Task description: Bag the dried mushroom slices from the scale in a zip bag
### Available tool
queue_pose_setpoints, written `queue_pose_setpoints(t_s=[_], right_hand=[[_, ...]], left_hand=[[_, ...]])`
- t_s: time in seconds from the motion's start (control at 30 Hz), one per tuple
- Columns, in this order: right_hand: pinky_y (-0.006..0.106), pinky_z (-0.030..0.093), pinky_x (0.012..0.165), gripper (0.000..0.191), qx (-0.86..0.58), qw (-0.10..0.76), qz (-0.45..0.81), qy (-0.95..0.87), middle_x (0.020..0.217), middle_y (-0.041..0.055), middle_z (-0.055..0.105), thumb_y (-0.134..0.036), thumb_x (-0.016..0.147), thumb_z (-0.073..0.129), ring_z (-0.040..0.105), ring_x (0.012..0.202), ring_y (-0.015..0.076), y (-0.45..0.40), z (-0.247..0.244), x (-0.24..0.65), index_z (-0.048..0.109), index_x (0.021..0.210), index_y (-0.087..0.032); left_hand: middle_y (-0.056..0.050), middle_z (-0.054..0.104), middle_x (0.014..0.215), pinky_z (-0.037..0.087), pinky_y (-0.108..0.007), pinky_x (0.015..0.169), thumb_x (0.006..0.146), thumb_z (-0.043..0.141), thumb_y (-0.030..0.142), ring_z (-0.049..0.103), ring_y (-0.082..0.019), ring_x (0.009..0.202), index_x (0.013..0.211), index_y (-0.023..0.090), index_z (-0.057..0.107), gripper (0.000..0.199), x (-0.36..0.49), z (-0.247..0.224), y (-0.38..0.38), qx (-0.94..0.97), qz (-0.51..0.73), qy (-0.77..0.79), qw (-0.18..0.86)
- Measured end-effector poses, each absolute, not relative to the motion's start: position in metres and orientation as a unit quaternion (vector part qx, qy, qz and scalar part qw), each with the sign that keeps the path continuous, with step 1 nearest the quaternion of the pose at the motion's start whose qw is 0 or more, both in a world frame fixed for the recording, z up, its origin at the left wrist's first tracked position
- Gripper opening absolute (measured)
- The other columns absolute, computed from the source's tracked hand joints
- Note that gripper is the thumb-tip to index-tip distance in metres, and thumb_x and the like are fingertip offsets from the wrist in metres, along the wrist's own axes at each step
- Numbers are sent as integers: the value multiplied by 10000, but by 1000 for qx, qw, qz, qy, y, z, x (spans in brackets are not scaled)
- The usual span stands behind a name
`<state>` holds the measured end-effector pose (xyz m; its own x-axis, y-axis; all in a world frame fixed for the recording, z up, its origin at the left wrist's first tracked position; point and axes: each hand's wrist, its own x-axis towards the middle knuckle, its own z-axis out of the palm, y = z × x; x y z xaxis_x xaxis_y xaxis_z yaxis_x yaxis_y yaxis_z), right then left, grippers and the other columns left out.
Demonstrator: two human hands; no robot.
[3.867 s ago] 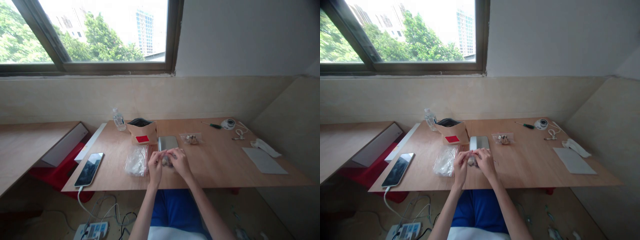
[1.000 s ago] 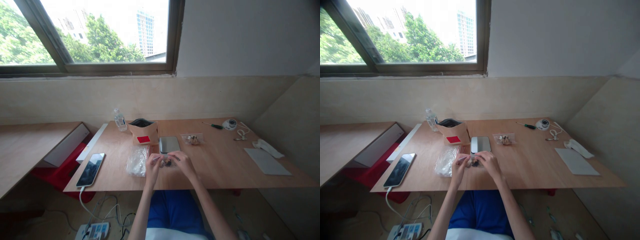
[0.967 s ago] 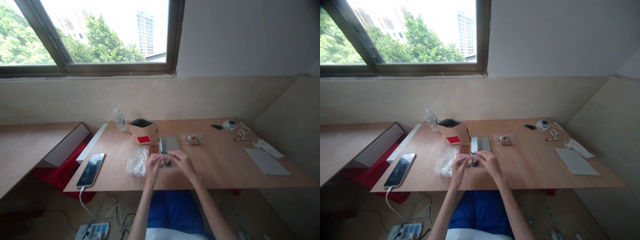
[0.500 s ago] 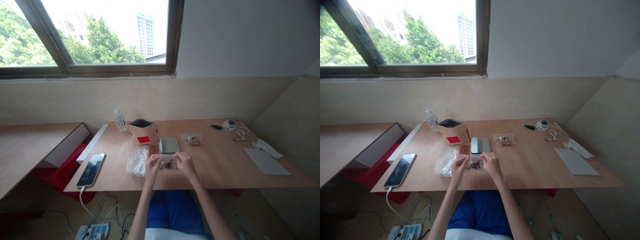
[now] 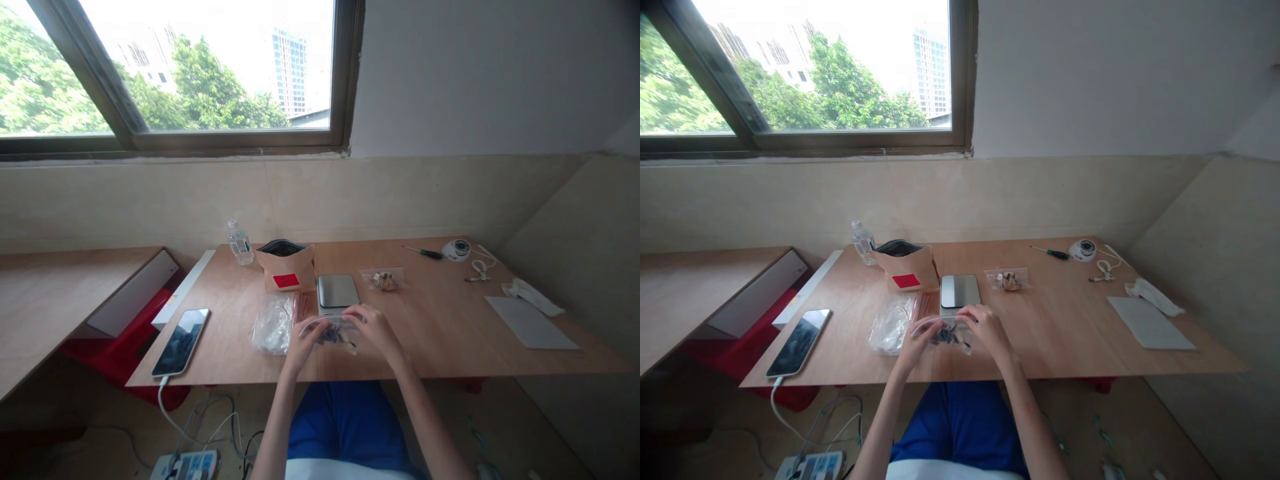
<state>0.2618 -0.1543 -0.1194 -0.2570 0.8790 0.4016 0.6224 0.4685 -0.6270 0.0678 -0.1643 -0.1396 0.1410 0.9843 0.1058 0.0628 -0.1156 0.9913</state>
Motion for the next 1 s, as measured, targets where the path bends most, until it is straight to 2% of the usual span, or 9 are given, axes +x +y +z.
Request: queue_pose_setpoints(t_s=[0.17,0.37,0.53,0.63,0.73,0.9,1.0], right_hand=[[270,448,661,184,-509,380,145,-759,755,25,645,-232,865,459,603,736,177,-151,-125,268,625,787,-219],[260,443,656,211,-527,417,112,-732,748,35,637,-278,879,438,598,722,176,-150,-131,268,610,777,-211],[252,460,644,249,-538,454,221,-675,779,27,656,-416,853,490,601,691,164,-154,-128,270,621,876,-206],[258,474,630,322,-530,479,302,-631,689,29,644,-477,838,490,609,667,172,-156,-127,273,623,814,-184],[275,485,683,352,-504,517,335,-606,681,41,641,-493,833,489,617,705,181,-157,-127,274,601,725,-177],[270,489,690,327,-503,560,347,-560,661,26,623,-481,827,506,607,674,163,-158,-128,272,567,702,-186],[283,502,703,308,-515,598,381,-482,672,27,649,-487,804,533,626,675,167,-154,-133,278,560,734,-189]], left_hand=[[-68,695,823,473,-281,736,790,564,416,619,-195,789,800,160,708,294,73,-137,-163,585,476,453,476],[-54,669,792,446,-231,607,815,527,432,598,-154,689,809,152,687,323,77,-128,-161,561,523,458,450],[-20,610,654,412,-219,548,836,491,450,517,-116,556,698,154,645,361,74,-129,-158,524,577,496,383],[-7,571,585,423,-223,583,836,475,482,516,-122,573,623,161,604,406,72,-134,-157,505,596,504,369],[-8,562,551,425,-226,551,840,424,536,517,-123,540,587,161,575,477,73,-135,-156,485,589,516,388],[-5,554,485,429,-239,475,838,363,587,526,-131,462,580,173,580,533,85,-130,-154,453,579,524,430],[-22,595,516,432,-241,448,832,358,599,547,-136,457,602,166,596,545,87,-129,-154,444,569,516,461]])
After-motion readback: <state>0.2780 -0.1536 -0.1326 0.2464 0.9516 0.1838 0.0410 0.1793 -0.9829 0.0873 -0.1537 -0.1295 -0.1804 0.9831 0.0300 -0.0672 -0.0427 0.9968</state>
